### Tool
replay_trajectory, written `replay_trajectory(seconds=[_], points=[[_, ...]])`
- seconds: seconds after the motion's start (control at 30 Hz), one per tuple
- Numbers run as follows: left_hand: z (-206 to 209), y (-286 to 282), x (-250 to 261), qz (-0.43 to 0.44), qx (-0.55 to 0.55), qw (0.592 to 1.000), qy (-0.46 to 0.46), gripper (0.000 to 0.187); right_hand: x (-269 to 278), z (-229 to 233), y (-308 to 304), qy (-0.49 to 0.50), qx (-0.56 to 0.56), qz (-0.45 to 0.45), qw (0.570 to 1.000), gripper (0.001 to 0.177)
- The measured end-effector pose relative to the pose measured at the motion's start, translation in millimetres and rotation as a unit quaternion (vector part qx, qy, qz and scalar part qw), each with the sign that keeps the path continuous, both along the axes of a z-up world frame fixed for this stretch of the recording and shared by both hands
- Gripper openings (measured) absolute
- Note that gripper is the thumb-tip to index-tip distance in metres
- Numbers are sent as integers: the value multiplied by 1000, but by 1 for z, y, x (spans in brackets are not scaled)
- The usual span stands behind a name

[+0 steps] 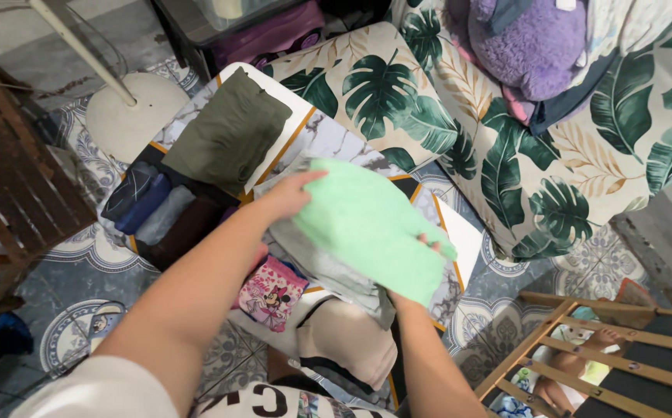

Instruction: The person irons two small garments on a pink ironing board. First, they smooth and iron a light green top, then they iron a blue and white striped pair of shorts. The person uses a white electric iron to press the clothes flat.

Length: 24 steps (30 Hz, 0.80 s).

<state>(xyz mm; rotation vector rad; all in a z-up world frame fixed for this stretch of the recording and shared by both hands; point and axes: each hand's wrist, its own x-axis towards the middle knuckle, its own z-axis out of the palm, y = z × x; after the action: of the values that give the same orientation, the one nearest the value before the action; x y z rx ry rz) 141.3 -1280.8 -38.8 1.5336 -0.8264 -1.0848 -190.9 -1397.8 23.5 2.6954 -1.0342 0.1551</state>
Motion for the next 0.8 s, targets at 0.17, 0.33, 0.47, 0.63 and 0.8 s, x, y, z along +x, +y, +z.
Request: replay_trajectory(seconds=[0.17, 0.33, 0.47, 0.63, 0.8], points=[[-52, 26, -10, 11, 182, 974, -138, 53, -9, -17, 22, 37, 306, 16, 951, 53], [-13, 51, -24, 95, 170, 952, -237, 44, -12, 21, 11, 181, 481, -12, 858, 60], [6, 90, -27, 180, 101, 944, -259, 41, 27, 61, 1, 348, 425, -26, 835, 54], [8, 188, -41, 224, 78, 940, -247, 40, 135, 103, 69, 282, 381, 88, 876, 46], [58, 352, -50, 262, 100, 932, -229, 34, 219, 138, 235, 272, 394, 235, 846, 59]])
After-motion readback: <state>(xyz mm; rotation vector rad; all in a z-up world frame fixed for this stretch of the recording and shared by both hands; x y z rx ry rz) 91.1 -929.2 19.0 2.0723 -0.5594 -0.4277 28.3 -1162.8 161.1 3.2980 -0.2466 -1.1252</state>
